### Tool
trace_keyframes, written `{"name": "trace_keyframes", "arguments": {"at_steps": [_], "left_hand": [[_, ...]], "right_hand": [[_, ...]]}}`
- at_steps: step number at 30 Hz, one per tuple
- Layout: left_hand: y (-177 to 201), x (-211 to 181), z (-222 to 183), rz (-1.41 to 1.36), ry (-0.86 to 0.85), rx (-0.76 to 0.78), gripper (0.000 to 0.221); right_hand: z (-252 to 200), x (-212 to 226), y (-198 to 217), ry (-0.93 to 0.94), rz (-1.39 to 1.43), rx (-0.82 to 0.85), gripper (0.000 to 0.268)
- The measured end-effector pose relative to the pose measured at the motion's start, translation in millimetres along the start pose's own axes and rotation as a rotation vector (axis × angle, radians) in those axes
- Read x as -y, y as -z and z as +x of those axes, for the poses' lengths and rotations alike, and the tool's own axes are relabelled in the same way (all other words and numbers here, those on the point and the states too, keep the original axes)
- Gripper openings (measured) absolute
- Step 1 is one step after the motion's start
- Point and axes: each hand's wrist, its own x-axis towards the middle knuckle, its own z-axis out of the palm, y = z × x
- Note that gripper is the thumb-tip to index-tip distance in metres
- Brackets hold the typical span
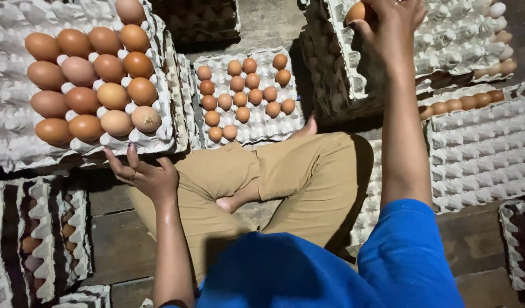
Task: Sorting brown eggs by hand and placing them into cardboard egg trays.
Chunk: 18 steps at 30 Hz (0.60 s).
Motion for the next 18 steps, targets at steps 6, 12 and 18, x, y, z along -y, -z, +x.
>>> {"name": "trace_keyframes", "arguments": {"at_steps": [6,12,18], "left_hand": [[-0.8,2.9,-1.9,0.016,-0.003,0.013,0.070],[-11.1,9.1,2.0,0.069,-0.045,-0.090,0.058],[-17.0,13.5,1.8,0.129,-0.104,-0.182,0.052]], "right_hand": [[-12.3,31.6,6.6,-0.069,-0.112,0.077,0.050],[-58.3,122.0,-36.6,0.313,0.076,-0.118,0.034],[-119.9,112.2,-158.5,0.424,-0.099,0.222,0.040]]}}
